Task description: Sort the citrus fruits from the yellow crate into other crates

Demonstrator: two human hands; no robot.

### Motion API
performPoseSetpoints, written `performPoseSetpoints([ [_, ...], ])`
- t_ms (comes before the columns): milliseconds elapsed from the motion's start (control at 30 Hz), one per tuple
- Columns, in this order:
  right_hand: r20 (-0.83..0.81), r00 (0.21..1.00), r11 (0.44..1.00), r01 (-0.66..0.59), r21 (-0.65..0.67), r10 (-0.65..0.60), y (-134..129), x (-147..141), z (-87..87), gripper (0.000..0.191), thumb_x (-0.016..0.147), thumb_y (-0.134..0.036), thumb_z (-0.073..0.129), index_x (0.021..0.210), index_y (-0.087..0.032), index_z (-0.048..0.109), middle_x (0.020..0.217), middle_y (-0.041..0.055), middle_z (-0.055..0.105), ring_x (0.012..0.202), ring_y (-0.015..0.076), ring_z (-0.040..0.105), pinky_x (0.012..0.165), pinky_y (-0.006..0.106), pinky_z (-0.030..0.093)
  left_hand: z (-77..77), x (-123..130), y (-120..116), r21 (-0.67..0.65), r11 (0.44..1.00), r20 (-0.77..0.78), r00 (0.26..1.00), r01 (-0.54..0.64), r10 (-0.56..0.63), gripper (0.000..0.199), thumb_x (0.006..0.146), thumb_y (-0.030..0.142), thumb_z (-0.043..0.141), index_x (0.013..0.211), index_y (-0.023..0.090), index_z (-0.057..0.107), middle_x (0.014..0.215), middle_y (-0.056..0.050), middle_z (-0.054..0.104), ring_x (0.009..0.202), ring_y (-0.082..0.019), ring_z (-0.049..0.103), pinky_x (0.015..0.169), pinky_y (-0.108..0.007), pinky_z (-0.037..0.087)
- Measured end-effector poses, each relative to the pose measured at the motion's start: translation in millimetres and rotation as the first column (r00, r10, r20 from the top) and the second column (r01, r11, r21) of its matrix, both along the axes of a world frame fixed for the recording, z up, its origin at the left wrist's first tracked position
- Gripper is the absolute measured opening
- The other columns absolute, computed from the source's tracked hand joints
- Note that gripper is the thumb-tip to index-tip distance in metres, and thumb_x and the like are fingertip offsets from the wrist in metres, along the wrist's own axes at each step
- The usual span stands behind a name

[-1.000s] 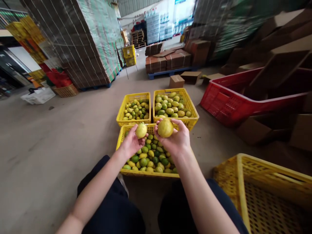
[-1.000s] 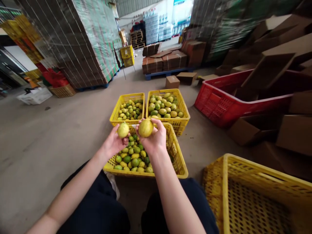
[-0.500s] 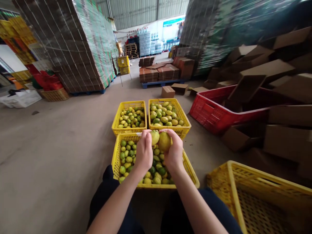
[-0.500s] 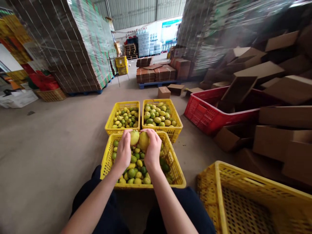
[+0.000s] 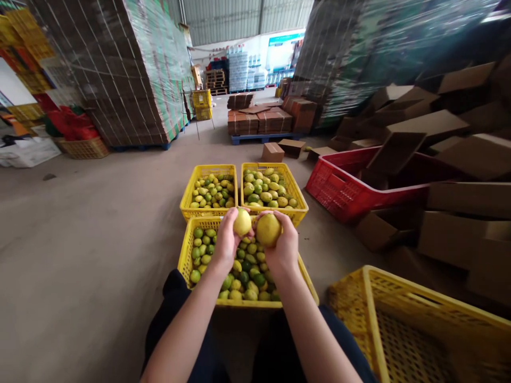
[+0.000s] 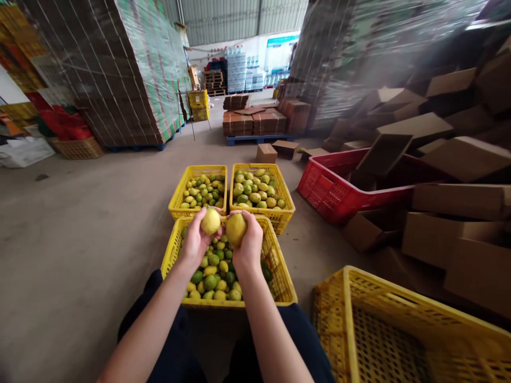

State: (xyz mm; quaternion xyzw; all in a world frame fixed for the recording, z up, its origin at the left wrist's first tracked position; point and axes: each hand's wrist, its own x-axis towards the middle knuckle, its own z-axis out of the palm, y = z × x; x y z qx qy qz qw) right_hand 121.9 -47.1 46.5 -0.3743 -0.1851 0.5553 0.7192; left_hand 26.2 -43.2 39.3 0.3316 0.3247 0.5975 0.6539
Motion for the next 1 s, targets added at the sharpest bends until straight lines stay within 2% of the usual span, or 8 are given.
performPoseSetpoints([
  [67, -0.113, 0.991, 0.995, -0.085, -0.048, 0.079, 2.1, 3.5, 3.2, 0.017, 0.066, -0.032, 0.06, 0.064, -0.016, 0.064, 0.059, 0.0001, 0.063, 0.049, 0.0128, 0.056, 0.047, 0.024, 0.047, 5.1, -5.6, 0.6, -0.061, 0.997, 0.139, 0.989, 0.053, -0.044, 0.026, 0.08, 0.035, 0.049, 0.086, 0.014, 0.063, 0.073, -0.004, 0.063, 0.066, -0.014, 0.061, 0.057, -0.022, 0.049],
  [200, -0.193, 0.961, 0.974, -0.215, -0.074, 0.198, 4.6, 8.7, 7.9, 0.019, 0.066, -0.034, 0.061, 0.067, -0.015, 0.063, 0.058, 0.001, 0.063, 0.047, 0.0141, 0.059, 0.045, 0.025, 0.048, 11.5, -15.9, 2.9, -0.169, 0.979, 0.308, 0.95, 0.11, -0.054, 0.019, 0.077, 0.028, 0.049, 0.075, 0.013, 0.06, 0.068, -0.003, 0.06, 0.062, -0.011, 0.059, 0.054, -0.02, 0.049],
  [333, -0.239, 0.912, 0.929, -0.361, -0.078, 0.334, 4.5, 3.5, 9.8, 0.02, 0.067, -0.034, 0.063, 0.069, -0.014, 0.062, 0.06, 0.0013, 0.063, 0.046, 0.0127, 0.058, 0.041, 0.022, 0.047, 10.4, -20.0, 6.0, -0.289, 0.937, 0.399, 0.914, 0.196, -0.068, 0.019, 0.073, 0.029, 0.061, 0.064, 0.016, 0.05, 0.058, 0.004, 0.05, 0.045, -0.003, 0.045, 0.04, -0.012, 0.036],
  [433, -0.288, 0.861, 0.889, -0.454, -0.059, 0.42, 5.9, -3.7, 7.9, 0.017, 0.068, -0.03, 0.061, 0.066, -0.014, 0.06, 0.055, 0.0012, 0.06, 0.042, 0.0103, 0.053, 0.035, 0.018, 0.041, 7.7, -21.8, 8.8, -0.307, 0.927, 0.401, 0.913, 0.214, -0.078, 0.02, 0.069, 0.023, 0.062, 0.061, 0.016, 0.044, 0.053, 0.006, 0.046, 0.04, -0.001, 0.04, 0.034, -0.01, 0.029],
  [633, -0.413, 0.791, 0.857, -0.513, -0.046, 0.451, 12.7, -10.0, -0.4, 0.014, 0.07, -0.027, 0.055, 0.066, -0.014, 0.058, 0.053, 0.0017, 0.058, 0.039, 0.01, 0.051, 0.033, 0.018, 0.04, 7.8, -23.9, 10.2, -0.277, 0.947, 0.343, 0.937, 0.163, -0.061, 0.021, 0.065, 0.024, 0.058, 0.056, 0.017, 0.041, 0.046, 0.007, 0.042, 0.032, -0.001, 0.035, 0.029, -0.012, 0.021],
  [833, -0.413, 0.772, 0.847, -0.531, -0.004, 0.482, 13.3, -12.5, -5.6, 0.014, 0.075, -0.025, 0.051, 0.067, -0.014, 0.056, 0.052, 0.0028, 0.058, 0.039, 0.0121, 0.053, 0.032, 0.019, 0.041, 5.1, -25.5, 8.6, -0.23, 0.967, 0.279, 0.959, 0.113, -0.045, 0.022, 0.06, 0.026, 0.059, 0.052, 0.016, 0.042, 0.043, 0.006, 0.043, 0.03, -0.003, 0.036, 0.029, -0.013, 0.02],
  [1000, -0.402, 0.779, 0.847, -0.532, -0.019, 0.48, 11.4, -12.1, -5.1, 0.018, 0.077, -0.025, 0.048, 0.066, -0.014, 0.056, 0.052, 0.0036, 0.058, 0.038, 0.0125, 0.052, 0.032, 0.02, 0.041, 3.9, -25.6, 7.4, -0.227, 0.967, 0.255, 0.965, 0.118, -0.058, 0.021, 0.061, 0.025, 0.058, 0.051, 0.016, 0.043, 0.043, 0.006, 0.043, 0.029, -0.003, 0.037, 0.028, -0.014, 0.019],
])
